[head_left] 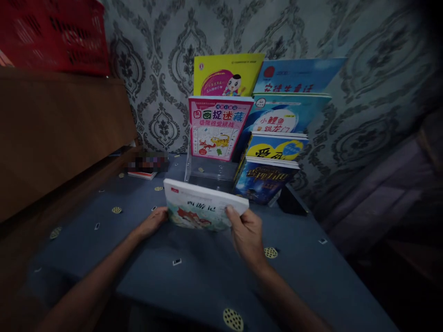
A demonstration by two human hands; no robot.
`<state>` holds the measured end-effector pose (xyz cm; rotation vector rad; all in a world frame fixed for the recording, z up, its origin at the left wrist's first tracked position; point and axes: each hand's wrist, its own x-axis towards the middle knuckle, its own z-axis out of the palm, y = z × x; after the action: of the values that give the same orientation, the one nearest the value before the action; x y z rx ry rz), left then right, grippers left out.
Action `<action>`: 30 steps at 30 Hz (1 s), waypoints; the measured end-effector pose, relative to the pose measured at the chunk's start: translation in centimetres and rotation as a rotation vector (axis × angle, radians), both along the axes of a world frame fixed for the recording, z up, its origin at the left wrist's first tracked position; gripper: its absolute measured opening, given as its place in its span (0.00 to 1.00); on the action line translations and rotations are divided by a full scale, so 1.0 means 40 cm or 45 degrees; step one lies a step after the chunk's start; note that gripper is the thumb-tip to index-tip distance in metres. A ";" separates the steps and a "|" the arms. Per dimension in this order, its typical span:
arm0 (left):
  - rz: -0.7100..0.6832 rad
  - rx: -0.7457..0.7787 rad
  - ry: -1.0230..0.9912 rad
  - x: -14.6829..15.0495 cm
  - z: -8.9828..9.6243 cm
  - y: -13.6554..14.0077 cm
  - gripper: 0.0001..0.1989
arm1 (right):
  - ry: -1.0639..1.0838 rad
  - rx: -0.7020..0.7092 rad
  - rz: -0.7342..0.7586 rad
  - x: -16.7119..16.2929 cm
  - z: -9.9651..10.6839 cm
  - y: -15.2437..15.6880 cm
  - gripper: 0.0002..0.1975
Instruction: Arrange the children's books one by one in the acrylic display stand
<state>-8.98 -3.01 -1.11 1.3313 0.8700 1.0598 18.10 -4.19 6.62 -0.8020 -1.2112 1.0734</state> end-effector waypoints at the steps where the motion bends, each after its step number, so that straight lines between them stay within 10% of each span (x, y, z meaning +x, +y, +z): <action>1: -0.049 -0.019 0.002 0.004 0.009 -0.004 0.34 | 0.041 -0.021 0.009 -0.002 0.001 0.011 0.23; 17: 0.056 -0.237 -0.077 0.031 0.040 -0.015 0.34 | 0.172 -0.232 0.192 -0.001 0.058 0.070 0.26; 24: -0.015 -0.221 0.172 0.009 0.049 -0.018 0.27 | 0.198 -0.612 0.104 0.020 -0.085 0.061 0.28; 30: 0.452 0.137 0.952 -0.044 0.048 0.066 0.22 | 0.218 -0.769 0.090 0.033 -0.161 0.063 0.27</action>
<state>-10.75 -0.36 0.82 1.7397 1.6683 0.8726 19.44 -1.69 0.17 -1.1004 -0.7739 1.5653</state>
